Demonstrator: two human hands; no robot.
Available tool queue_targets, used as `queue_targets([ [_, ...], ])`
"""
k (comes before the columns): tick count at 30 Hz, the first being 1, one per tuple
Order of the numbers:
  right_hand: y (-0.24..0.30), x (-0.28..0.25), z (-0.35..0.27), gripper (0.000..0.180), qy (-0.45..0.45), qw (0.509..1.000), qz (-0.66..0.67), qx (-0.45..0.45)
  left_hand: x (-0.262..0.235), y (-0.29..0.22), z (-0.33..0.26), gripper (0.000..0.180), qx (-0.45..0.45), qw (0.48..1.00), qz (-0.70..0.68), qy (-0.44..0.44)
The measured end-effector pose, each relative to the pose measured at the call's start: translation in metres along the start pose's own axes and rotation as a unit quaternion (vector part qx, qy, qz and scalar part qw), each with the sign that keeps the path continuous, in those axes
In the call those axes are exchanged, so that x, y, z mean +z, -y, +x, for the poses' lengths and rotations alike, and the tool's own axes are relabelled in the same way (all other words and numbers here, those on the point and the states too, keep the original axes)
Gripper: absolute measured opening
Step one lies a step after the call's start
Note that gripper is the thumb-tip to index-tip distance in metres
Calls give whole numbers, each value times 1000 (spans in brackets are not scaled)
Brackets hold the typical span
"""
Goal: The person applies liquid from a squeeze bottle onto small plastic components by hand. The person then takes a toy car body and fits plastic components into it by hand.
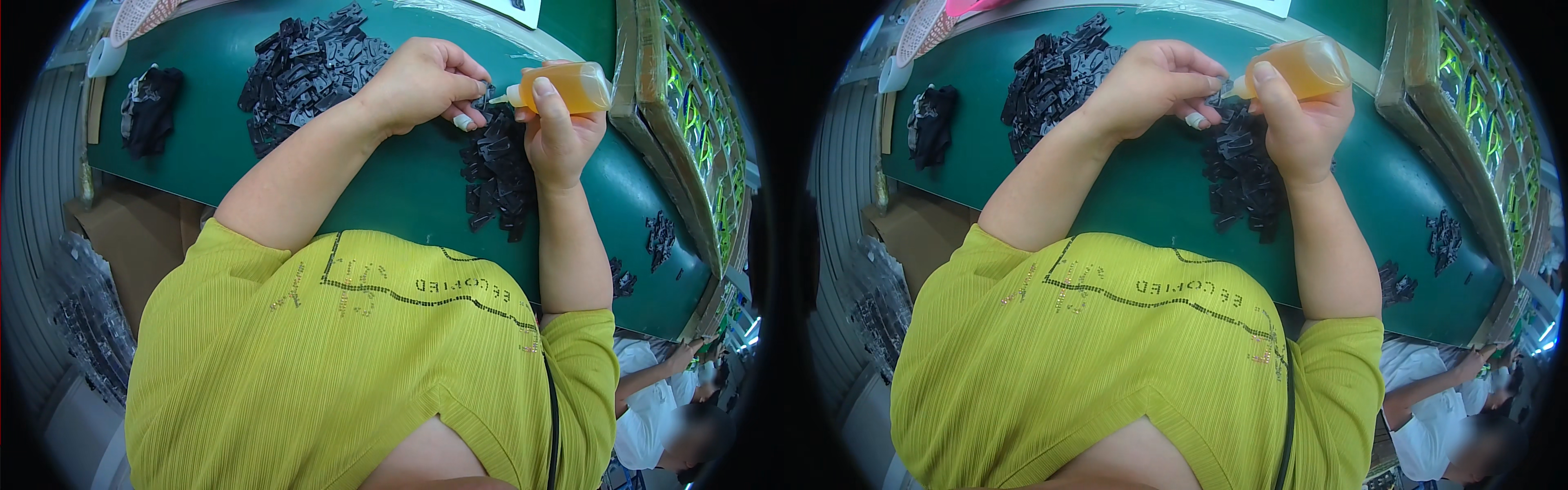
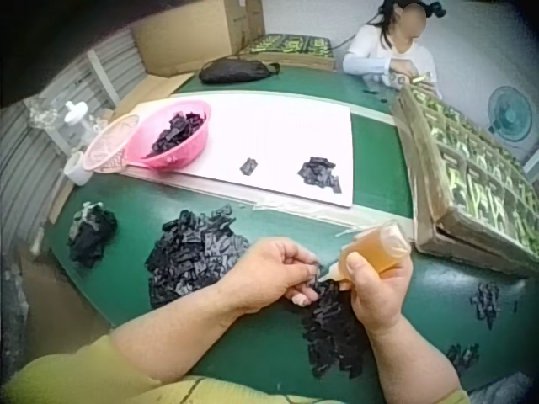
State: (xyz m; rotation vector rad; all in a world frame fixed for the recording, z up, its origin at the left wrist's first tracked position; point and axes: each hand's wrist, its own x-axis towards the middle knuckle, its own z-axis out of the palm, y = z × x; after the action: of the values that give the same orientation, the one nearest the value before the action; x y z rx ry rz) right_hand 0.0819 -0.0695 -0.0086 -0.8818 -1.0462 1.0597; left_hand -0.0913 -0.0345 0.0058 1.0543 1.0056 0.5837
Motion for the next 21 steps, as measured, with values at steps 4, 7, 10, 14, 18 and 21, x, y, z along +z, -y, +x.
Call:
queue_targets([
  [4, -2, 2, 3, 22, 3, 1000, -8, -3, -1, -1, 1, 24, 2, 1000, 4, -1],
  [7, -3, 2, 6, 21, 6, 1000, -18, -11, -2, -1, 5, 24, 2, 1000, 0, 3],
  [10, 1, 3, 8, 19, -31, 999, -7, -23, -6, 2, 5, 24, 6, 1000, -14, 2],
  [14, 1, -10, 18, 18, -81, 989, 123, -2, -7, 4, 4, 24, -15, 995, -97, 7],
  [18, 5, -14, 10, 18, -92, 989, 112, 18, -21, -19, -1, 23, 44, 998, -23, -45],
  [21, 4, -11, 11, 19, -111, 987, 113, 28, -63, -44, 26, 24, 141, 959, 134, -207],
])
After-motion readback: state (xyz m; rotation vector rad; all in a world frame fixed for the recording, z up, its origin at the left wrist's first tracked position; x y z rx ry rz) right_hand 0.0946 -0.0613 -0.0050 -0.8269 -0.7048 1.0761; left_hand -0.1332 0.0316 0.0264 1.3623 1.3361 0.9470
